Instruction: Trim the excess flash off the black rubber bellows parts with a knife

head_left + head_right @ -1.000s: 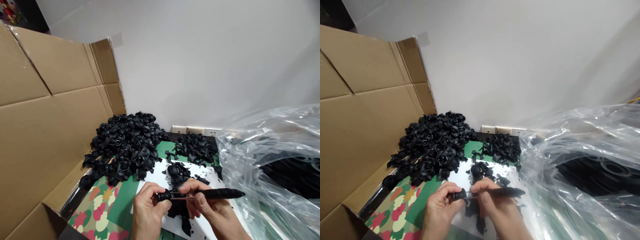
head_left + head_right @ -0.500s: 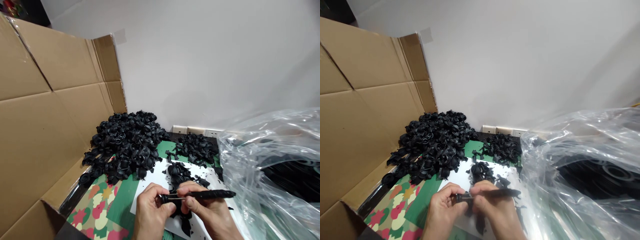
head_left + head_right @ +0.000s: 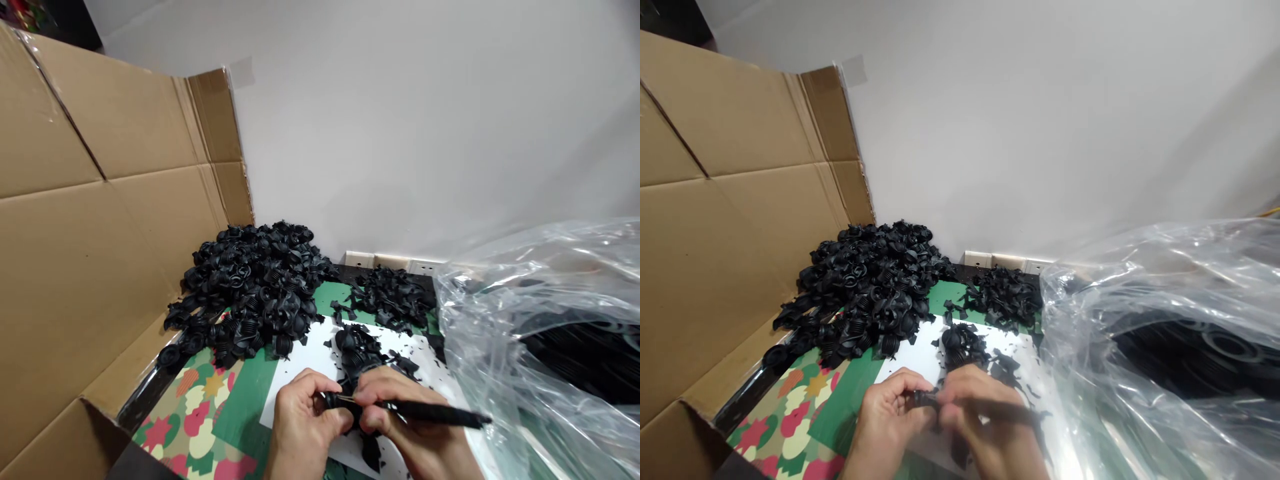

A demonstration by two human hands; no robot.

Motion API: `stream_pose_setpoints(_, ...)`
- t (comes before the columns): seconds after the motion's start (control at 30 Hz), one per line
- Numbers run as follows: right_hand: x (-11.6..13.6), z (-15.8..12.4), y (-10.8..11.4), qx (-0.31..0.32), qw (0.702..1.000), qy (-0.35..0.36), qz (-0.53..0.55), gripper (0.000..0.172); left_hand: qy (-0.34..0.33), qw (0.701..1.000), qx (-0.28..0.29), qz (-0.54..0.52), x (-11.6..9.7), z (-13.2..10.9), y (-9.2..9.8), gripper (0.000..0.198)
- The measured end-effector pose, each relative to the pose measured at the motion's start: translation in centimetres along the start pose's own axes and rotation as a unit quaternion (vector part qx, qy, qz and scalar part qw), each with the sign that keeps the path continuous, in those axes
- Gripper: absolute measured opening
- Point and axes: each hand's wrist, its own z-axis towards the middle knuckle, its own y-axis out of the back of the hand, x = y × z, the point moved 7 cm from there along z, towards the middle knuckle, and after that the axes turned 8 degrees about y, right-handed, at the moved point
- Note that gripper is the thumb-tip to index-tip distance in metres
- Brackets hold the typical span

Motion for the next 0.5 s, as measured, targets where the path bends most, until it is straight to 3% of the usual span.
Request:
stream_pose_setpoints(0.13,2.0,-0.2,2.0,-0.038,0.962,0.158,-0.22,0.007,-0.01,1.0,0.017,0.022,-0.1,-0.7,-0.5,0.015)
stream_pose_setpoints(0.2,2.0,0.1,3.6,-0.074,0.951,0.163,-0.252,0.01,-0.021,0.999,0.012,0.022,-0.4,-1.0,-0.4,0.019)
stream_pose_setpoints(0.33,0.7,1.0,4.9,-0.119,0.977,0.097,-0.146,0.006,-0.024,0.999,0.001,0.04,-1.1,-1.2,0.0,0.02)
stream_pose_setpoints(0.5,-1.4,0.7,3.0,-0.09,0.995,-0.032,0.027,0.018,-0.032,0.997,-0.02,0.066,-1.6,-1.2,0.7,0.019)
